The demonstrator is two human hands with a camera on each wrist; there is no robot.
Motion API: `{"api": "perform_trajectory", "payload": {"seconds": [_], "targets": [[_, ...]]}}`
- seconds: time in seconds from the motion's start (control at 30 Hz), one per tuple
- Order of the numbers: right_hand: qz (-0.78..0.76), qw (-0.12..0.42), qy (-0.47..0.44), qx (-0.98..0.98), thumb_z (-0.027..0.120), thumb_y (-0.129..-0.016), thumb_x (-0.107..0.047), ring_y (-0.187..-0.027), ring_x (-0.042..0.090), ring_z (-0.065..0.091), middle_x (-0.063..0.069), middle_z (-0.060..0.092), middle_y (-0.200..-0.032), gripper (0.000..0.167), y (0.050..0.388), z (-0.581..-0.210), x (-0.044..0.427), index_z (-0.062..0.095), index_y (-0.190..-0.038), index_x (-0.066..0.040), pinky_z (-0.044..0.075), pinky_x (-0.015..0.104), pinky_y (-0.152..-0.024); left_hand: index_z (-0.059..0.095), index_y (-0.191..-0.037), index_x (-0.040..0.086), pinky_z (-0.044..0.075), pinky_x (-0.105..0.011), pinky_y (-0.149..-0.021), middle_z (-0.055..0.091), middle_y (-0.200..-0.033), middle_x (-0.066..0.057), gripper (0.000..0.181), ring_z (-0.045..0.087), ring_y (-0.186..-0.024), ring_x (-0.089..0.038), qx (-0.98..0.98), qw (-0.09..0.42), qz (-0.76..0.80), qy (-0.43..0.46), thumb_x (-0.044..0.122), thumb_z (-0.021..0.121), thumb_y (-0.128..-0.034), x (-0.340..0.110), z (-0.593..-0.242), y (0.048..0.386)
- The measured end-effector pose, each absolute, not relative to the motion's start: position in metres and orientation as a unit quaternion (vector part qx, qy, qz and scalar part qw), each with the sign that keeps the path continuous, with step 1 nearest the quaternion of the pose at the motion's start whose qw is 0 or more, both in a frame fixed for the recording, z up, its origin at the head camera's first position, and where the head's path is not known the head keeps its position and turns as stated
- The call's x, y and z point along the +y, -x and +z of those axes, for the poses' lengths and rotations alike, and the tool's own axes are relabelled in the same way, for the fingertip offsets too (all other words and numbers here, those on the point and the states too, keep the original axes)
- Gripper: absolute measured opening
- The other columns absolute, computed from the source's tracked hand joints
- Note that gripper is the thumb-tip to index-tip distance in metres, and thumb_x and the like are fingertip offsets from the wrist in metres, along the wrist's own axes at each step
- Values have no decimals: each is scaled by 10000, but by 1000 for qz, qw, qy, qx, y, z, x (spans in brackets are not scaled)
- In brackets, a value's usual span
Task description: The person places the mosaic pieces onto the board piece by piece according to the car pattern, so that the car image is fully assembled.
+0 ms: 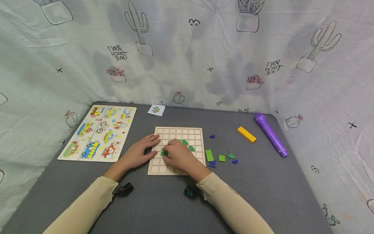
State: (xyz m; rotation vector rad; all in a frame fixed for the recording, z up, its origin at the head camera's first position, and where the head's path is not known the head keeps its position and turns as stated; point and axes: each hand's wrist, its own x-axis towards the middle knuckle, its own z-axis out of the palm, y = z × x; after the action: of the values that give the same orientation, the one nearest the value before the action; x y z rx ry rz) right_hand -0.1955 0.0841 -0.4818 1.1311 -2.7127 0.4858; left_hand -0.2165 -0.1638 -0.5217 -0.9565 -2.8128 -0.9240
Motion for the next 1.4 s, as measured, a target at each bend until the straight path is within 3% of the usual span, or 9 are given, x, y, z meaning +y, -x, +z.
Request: {"api": "perform_trajectory", "payload": {"seconds": [0.47,0.87,1.07,1.4], "targets": [[162,85,-358,-916,850,-955,-142,-791,163,583,-20,662,-864,49,194,-479,85,818,-923,-122,535,312,-705,594,-1571,76,319,-622,-1242,445,-1693,-91,577,328,-1594,-359,-904,15,-301,304,312,693,-1054,-164,-521,216],[166,65,-310,-934,847,-951,-179,-928,217,617,23,721,-1008,133,192,-461,109,820,-1056,-102,576,387,-779,598,-1567,72,318,-631,-1240,447,-1691,-97,576,327,-1594,-362,-901,17,-303,309,310,689,-1049,-164,-523,217],[206,77,-293,-931,839,-959,-143,-990,241,655,55,732,-1049,171,190,-447,141,816,-1110,-68,588,416,-804,589,-1574,71,303,-625,-1250,437,-1697,-98,586,312,-1602,-356,-902,10,-301,309,315,685,-1049,-165,-523,217],[232,48,-212,-948,825,-974,-116,-1060,334,674,122,731,-1152,237,188,-432,197,796,-1197,-41,577,523,-892,593,-1568,63,297,-609,-1257,443,-1693,-102,581,315,-1600,-356,-900,15,-303,313,307,685,-1049,-166,-524,218]]}}
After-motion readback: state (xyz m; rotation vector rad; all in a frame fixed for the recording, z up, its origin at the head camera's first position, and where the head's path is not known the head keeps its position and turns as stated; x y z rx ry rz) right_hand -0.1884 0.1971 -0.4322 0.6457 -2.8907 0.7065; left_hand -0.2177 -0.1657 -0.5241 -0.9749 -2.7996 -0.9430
